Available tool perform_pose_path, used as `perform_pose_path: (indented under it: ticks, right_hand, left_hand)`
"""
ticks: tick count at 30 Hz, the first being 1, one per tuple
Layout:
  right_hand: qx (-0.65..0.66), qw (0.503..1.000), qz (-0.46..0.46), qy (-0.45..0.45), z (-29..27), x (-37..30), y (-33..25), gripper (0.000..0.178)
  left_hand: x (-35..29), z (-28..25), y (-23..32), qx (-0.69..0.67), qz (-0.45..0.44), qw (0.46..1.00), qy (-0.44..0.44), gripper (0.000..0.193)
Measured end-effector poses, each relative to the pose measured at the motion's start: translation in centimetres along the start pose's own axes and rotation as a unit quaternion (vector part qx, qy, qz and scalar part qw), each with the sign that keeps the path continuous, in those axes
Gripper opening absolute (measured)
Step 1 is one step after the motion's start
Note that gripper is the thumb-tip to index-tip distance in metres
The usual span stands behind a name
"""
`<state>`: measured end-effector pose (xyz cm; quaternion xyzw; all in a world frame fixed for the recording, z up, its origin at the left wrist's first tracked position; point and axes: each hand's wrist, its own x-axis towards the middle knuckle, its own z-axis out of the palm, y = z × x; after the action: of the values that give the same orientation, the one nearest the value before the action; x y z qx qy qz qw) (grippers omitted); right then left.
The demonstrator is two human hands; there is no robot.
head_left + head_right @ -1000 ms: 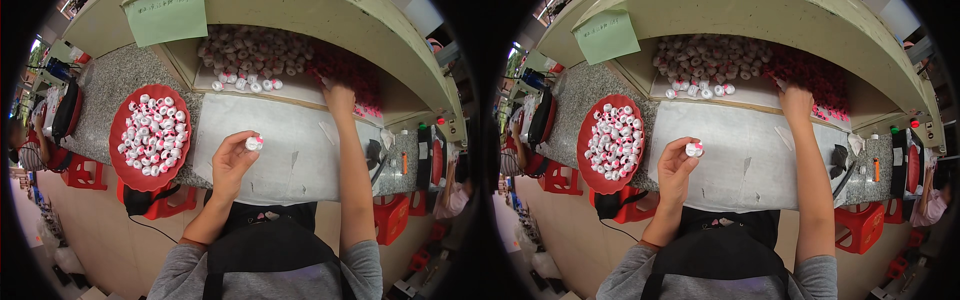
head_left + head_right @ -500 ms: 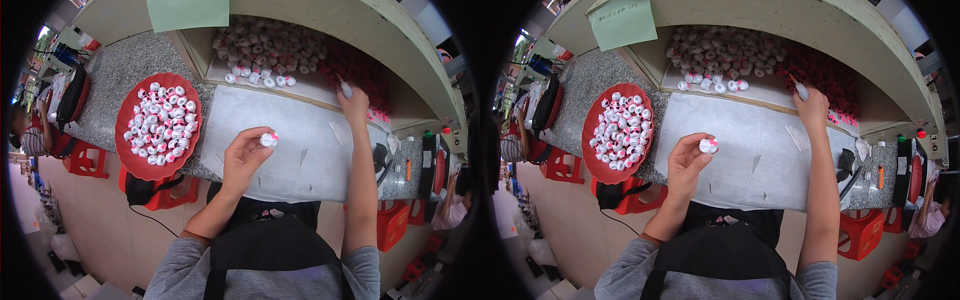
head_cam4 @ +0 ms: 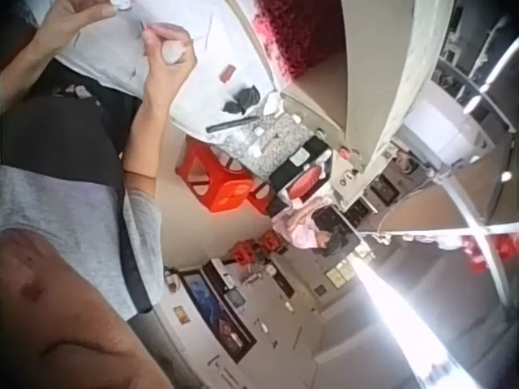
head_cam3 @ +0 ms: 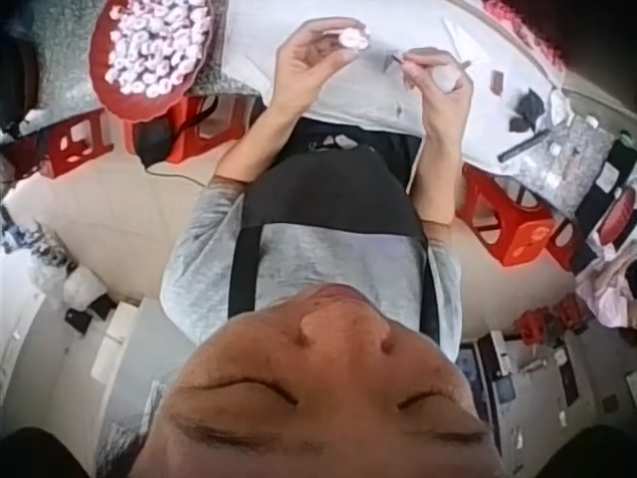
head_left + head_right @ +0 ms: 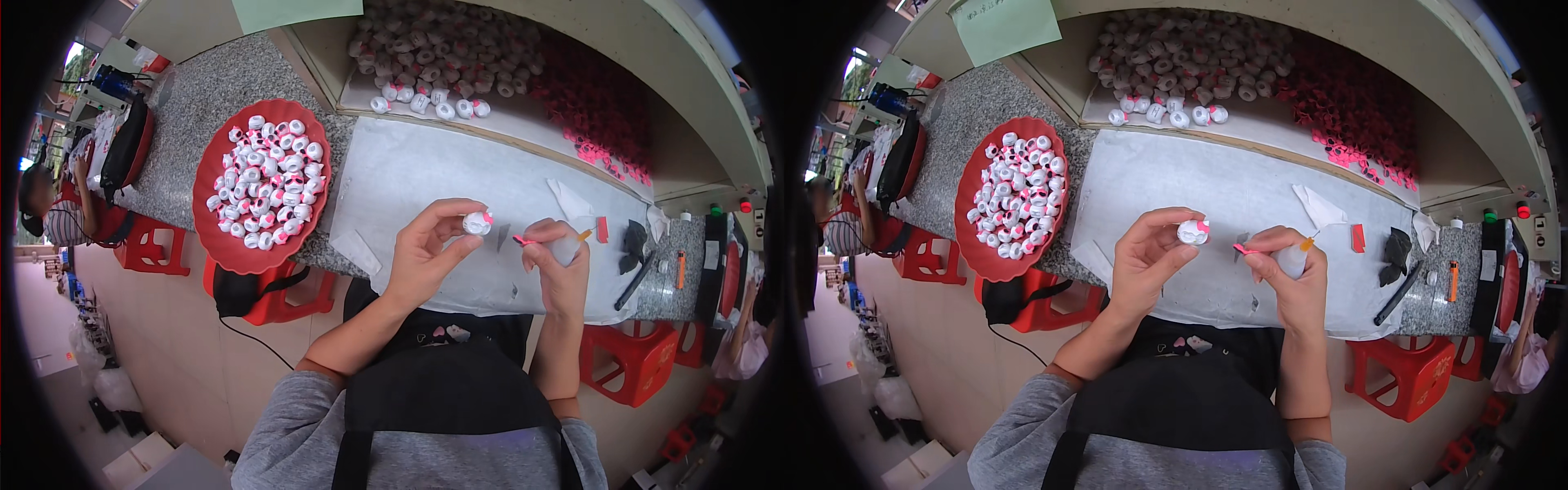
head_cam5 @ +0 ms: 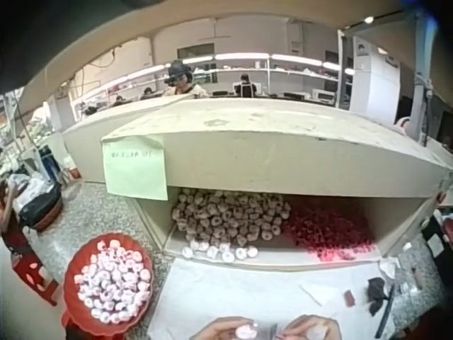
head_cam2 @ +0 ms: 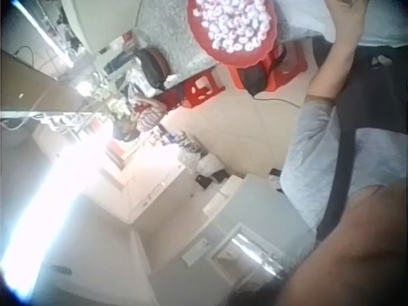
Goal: Assembling small plastic toy parts by applying adhesive from a bottle.
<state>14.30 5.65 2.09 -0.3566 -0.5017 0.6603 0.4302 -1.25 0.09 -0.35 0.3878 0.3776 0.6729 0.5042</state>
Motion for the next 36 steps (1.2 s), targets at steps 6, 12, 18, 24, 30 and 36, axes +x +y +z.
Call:
perform_pose_path:
  ticks: [6,12,18,24,30,36]
  right_hand:
    - [0.060,0.998,0.021,-0.006,0.6,-1.3,-0.2,0.012]
    - [0.066,0.998,0.017,-0.017,0.6,-1.4,0.4,0.009]
    - [0.072,0.997,0.020,0.010,1.0,-1.3,1.2,0.008]
    - [0.034,0.999,-0.002,0.022,1.3,-1.2,1.6,0.012]
    - [0.024,0.999,-0.040,0.007,1.8,-1.3,1.0,0.026]
    - [-0.011,0.999,-0.031,-0.039,1.4,-1.5,1.2,0.031]
  left_hand:
    - [-0.2,1.2,-0.8,0.065,0.036,0.997,-0.009,0.031]
    - [-0.3,1.5,-0.7,0.168,0.087,0.982,-0.029,0.031]
    - [-0.3,1.2,-0.9,0.222,0.124,0.966,-0.039,0.030]
    - [-0.2,1.2,-0.6,0.146,0.114,0.982,-0.021,0.026]
    - [-0.5,1.0,-0.1,-0.039,0.002,0.998,-0.045,0.024]
    - [-0.6,0.7,-0.1,-0.084,-0.028,0.992,-0.085,0.023]
